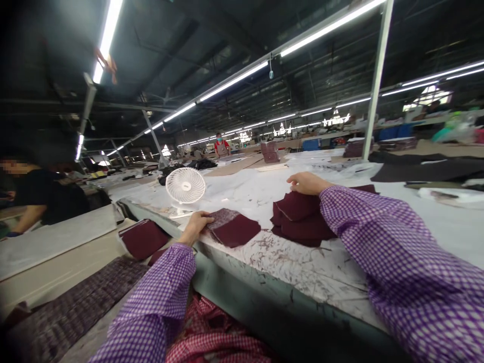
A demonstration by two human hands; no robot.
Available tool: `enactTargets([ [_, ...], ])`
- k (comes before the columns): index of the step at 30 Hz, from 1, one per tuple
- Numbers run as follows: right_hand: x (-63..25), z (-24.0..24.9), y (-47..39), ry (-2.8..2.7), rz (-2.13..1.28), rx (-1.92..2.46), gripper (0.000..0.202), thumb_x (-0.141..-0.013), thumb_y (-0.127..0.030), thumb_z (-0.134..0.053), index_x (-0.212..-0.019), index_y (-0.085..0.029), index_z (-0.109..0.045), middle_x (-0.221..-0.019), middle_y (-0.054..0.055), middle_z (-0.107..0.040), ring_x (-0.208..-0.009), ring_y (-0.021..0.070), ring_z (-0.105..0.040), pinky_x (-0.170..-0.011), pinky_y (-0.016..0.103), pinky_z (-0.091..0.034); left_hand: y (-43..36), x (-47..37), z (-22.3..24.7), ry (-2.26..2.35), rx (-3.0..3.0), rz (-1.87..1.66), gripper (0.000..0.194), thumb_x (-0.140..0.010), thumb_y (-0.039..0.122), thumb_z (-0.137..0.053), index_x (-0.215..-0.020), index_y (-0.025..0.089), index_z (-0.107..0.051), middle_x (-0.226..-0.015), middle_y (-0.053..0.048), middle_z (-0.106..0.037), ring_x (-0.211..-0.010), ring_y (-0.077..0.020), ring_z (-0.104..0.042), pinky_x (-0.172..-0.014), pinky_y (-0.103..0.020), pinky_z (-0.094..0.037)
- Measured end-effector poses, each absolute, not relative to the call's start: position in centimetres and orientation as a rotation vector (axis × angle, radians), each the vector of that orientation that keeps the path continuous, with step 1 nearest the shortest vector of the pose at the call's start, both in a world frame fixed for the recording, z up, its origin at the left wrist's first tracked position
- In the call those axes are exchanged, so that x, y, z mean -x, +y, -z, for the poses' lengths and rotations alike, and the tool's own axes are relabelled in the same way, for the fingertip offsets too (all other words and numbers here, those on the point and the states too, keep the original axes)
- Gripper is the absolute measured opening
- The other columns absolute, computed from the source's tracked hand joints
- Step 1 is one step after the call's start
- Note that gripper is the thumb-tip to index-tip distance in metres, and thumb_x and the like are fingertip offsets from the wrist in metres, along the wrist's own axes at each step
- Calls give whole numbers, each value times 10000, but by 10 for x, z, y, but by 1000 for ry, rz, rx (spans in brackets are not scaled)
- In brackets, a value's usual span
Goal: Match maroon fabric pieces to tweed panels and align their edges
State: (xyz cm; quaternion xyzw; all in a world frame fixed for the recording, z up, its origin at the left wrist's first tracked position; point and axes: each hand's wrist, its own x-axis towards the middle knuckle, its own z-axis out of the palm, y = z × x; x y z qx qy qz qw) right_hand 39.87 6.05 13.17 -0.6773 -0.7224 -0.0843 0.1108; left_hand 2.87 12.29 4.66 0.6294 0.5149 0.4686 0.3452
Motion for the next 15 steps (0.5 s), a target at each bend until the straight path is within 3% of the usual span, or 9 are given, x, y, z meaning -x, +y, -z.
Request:
enactTargets([
  [6,-445,-118,69,-2040,73,2224,500,-724,-253,-613,-1210,-136,-606,-1065,108,-676,-968,248,-623,-851,333,-474,128,-20,-46,1648,-1897,-1247,296,-573,121,-705,-827,193,-571,-961,-48,-583,-1064,-239,-519,-937,-362,-376],
  [9,-450,-114,71,-2011,97,2222,595,-724,-279,-633,-1285,-108,-537,-1076,145,-664,-975,269,-616,-869,367,-473,129,-18,-46,1849,-2077,-1102,251,-643,196,-692,-866,187,-578,-1002,-80,-584,-1069,-252,-517,-914,-362,-382],
  [12,-452,-108,72,-1937,-22,2134,638,-781,-259,-576,-1377,-96,-420,-1142,174,-629,-882,230,-641,-798,332,-504,130,-16,-36,1883,-2058,-1048,236,-681,234,-673,-890,172,-582,-955,-91,-619,-992,-242,-562,-856,-345,-408],
  [15,-452,-105,70,-1920,-39,2066,632,-805,-194,-530,-1405,-81,-368,-1016,172,-670,-726,199,-648,-688,311,-522,131,-12,-27,1862,-2038,-1054,245,-694,245,-670,-910,164,-589,-980,-100,-640,-997,-239,-568,-865,-341,-405],
])
